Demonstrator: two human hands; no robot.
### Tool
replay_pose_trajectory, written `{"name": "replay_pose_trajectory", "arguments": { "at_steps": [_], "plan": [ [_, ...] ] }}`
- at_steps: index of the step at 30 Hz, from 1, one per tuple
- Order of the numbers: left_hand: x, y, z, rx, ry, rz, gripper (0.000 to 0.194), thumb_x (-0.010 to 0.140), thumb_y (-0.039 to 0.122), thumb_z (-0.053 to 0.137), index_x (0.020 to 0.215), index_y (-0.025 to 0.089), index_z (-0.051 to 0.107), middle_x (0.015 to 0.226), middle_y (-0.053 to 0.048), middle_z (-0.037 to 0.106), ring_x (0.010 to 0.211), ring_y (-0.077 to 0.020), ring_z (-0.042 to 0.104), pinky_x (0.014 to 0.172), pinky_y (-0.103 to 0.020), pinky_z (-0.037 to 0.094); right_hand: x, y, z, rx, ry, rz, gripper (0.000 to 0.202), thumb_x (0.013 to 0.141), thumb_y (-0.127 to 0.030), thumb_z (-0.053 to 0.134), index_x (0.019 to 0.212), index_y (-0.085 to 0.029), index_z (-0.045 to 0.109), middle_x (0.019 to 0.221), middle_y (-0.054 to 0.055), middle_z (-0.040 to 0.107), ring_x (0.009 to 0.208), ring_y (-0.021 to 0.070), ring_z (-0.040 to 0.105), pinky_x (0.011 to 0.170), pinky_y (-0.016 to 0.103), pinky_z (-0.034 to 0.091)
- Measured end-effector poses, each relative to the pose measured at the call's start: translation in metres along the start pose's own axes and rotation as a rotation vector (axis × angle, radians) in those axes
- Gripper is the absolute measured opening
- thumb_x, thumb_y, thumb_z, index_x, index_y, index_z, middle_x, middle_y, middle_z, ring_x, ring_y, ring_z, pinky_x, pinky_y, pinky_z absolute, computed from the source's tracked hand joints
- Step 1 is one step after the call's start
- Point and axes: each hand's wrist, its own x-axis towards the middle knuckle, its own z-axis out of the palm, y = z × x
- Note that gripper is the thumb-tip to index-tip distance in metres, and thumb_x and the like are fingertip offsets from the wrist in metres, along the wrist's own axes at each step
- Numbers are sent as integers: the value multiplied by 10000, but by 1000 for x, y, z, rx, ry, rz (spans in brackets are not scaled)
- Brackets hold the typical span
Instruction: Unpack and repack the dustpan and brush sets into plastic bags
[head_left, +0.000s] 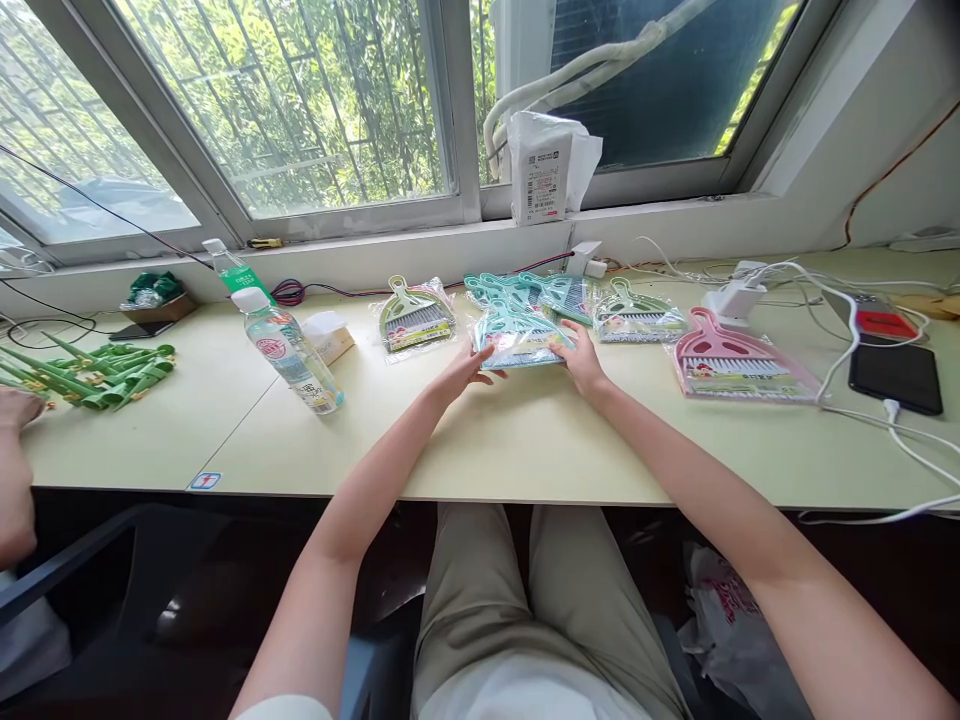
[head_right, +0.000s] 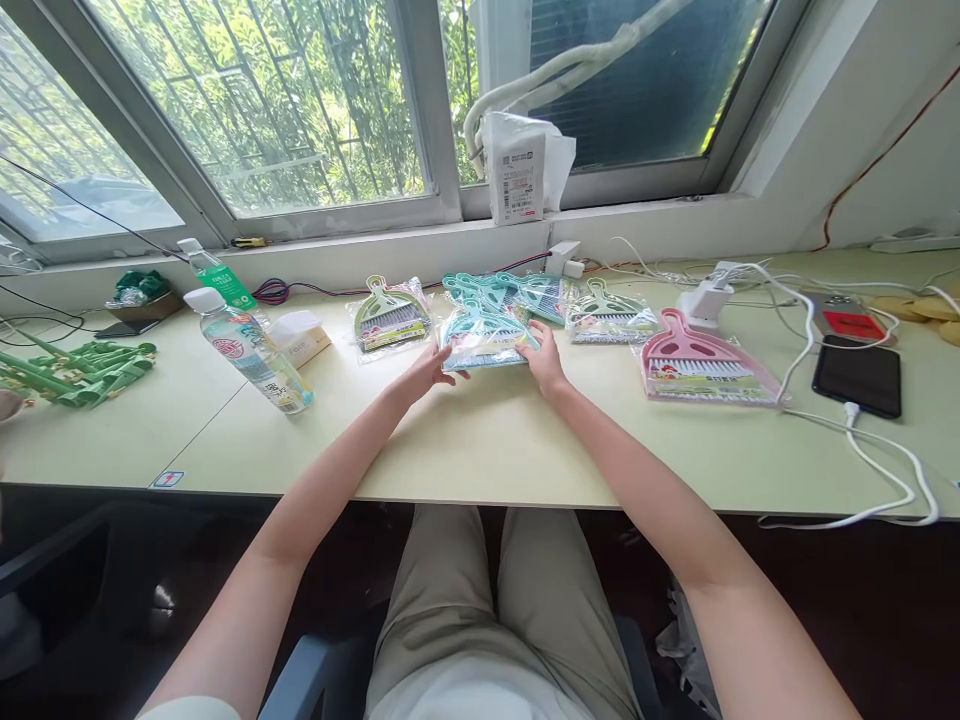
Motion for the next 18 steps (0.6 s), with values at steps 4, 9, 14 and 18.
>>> {"name": "replay_pose_trajectory", "arguments": {
  "at_steps": [4, 9, 14, 18],
  "plan": [
    [-4, 2, 12, -50, -94, 161, 1220, 555, 395, 876, 1534, 337, 151, 1315, -129, 603, 980, -217, 676, 766, -297, 520, 2, 0, -5, 117, 121, 139, 455, 663, -330, 705, 1087, -282, 546, 1108, 54, 589, 990, 217, 612, 829, 373, 540],
    [7, -5, 14, 69, 201, 98, 882, 696, 366, 779, 1448, 205, 348, 1098, -116, 708, 672, -154, 695, 576, -237, 472, 1, -9, -8, 30, 141, 60, 377, 630, -336, 766, 922, -247, 544, 1148, 58, 579, 1079, 226, 578, 924, 389, 510],
    [13, -5, -1, 132, 251, 29, 452, 776, 402, 660, 1102, 107, 554, 854, -98, 725, 507, -168, 674, 421, -214, 387, -5, -22, 0, -19, 60, 21, 667, 604, -366, 821, 1197, -275, 528, 1188, 76, 607, 981, 222, 626, 907, 414, 531],
    [9, 3, 1, 166, 192, 45, 453, 782, 437, 638, 1100, 127, 552, 819, -66, 719, 471, -162, 658, 417, -220, 407, 2, -39, -11, 28, -160, 132, 660, 544, -390, 876, 1134, -210, 642, 974, 83, 715, 928, 260, 665, 893, 454, 539]
  ]
}}
